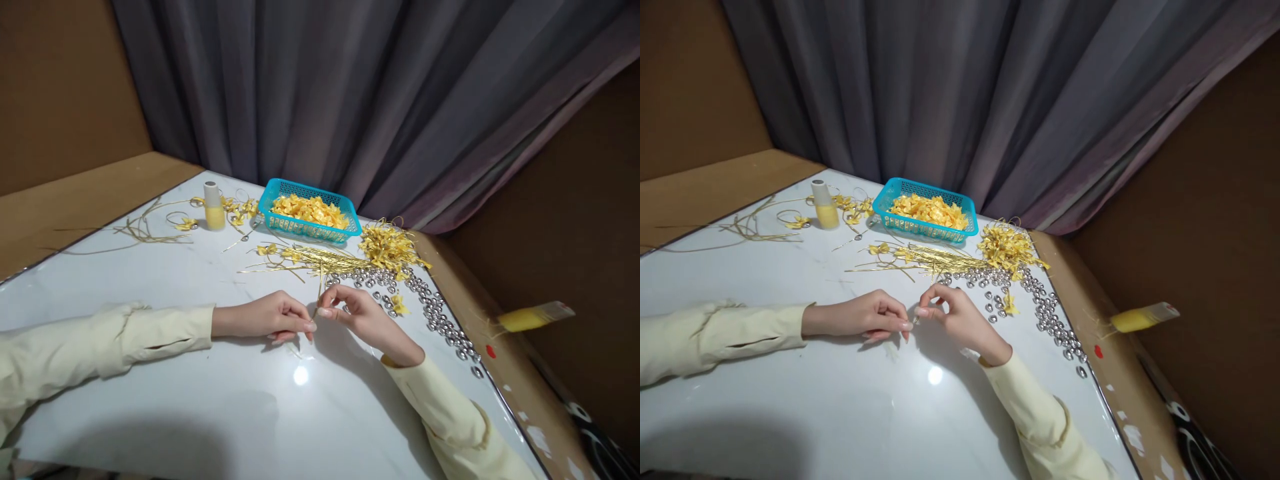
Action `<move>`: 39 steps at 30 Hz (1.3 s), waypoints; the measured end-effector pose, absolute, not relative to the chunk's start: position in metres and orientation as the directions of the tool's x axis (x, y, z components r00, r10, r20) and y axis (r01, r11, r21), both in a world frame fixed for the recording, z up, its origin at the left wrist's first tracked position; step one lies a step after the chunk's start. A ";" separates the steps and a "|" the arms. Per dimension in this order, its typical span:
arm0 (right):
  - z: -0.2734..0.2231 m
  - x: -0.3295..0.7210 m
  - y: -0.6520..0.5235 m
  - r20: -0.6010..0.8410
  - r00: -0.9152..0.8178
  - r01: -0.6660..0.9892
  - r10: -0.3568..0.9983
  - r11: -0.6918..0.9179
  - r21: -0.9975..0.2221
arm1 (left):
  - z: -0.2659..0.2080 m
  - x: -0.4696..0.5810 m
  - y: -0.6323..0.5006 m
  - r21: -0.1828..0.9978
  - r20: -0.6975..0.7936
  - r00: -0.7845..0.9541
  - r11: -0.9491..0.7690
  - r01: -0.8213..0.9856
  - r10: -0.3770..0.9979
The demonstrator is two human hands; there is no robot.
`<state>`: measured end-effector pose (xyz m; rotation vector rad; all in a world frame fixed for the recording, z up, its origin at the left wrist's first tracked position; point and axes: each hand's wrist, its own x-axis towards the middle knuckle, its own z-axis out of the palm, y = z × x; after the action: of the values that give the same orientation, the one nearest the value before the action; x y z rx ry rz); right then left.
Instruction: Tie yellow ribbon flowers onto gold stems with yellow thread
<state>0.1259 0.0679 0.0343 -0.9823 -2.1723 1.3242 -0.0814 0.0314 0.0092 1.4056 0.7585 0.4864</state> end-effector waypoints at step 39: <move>0.035 0.120 0.054 0.161 -0.808 0.378 0.567 0.708 -0.597 | 0.009 -0.092 0.049 0.956 -0.262 0.783 0.265 0.129 0.564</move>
<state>0.1199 0.0544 0.0350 -0.7389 -2.5840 0.7964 -0.0918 0.0493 0.0091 1.2909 0.6464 0.3235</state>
